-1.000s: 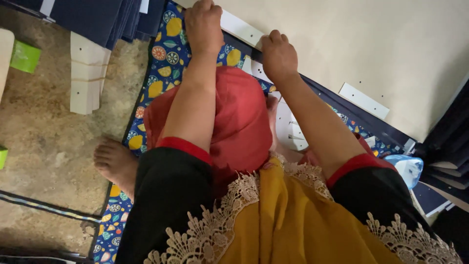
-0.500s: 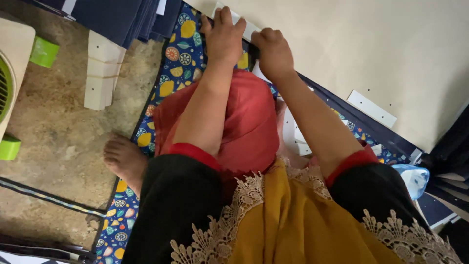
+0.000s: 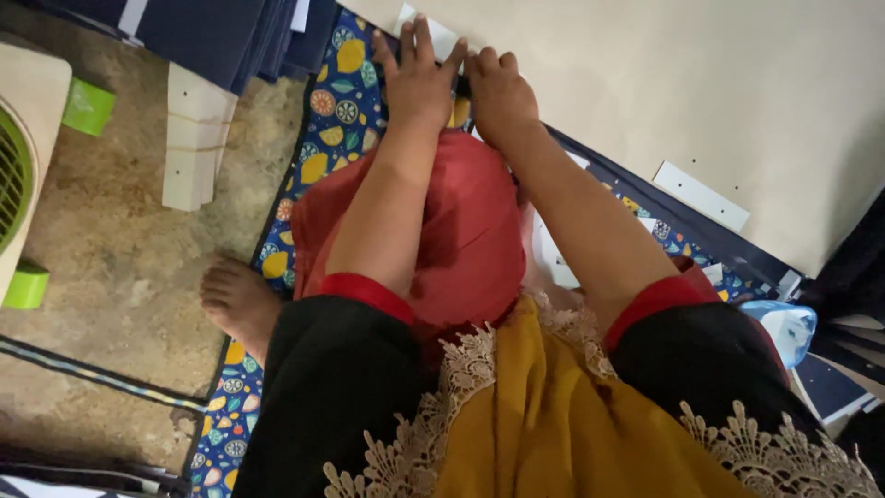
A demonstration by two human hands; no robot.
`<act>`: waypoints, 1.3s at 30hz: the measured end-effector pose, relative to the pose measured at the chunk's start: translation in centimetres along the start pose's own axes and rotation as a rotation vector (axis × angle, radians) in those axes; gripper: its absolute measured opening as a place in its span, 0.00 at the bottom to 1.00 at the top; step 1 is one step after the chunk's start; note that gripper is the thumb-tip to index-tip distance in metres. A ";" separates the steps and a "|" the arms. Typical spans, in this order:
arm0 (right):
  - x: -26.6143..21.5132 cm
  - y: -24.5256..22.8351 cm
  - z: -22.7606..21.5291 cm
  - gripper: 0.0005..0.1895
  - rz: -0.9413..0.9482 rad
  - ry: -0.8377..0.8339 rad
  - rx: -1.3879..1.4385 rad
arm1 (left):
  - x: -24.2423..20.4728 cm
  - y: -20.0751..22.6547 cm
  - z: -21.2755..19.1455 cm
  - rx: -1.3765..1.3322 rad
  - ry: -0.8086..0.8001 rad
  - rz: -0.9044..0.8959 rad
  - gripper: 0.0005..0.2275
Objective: The person sits on a mat and assembles paper goods by applying glue to white paper strips and attaching them to a large blue paper sheet. They smooth the strips down and then fold the blue sheet over the attached pieces.
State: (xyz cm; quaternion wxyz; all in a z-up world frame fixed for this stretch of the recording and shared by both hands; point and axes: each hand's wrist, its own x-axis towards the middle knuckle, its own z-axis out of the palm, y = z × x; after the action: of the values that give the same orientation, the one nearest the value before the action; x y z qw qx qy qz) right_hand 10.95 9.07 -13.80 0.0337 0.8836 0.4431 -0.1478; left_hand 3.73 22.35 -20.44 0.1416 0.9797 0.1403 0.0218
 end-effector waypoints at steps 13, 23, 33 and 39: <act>-0.8 0.0 -0.7 0.40 -0.010 -0.020 0.019 | -1.1 1.7 -9.1 0.088 -0.427 -0.209 0.32; -2.1 0.5 -3.8 0.39 -0.061 -0.090 0.108 | -0.8 2.0 -9.2 0.091 -0.512 -0.176 0.29; -1.5 -0.1 -3.2 0.38 0.024 -0.088 0.041 | -0.2 2.0 -5.5 0.055 -0.304 -0.067 0.20; -2.0 0.4 -1.8 0.29 0.068 -0.007 0.203 | -0.3 1.8 -5.1 0.054 -0.224 -0.041 0.22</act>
State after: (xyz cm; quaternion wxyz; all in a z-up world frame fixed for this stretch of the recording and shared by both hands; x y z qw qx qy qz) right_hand 10.54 7.64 -11.52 -0.0495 0.8965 0.3953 -0.1936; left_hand 3.47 21.93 -15.05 0.1302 0.9764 0.1443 -0.0947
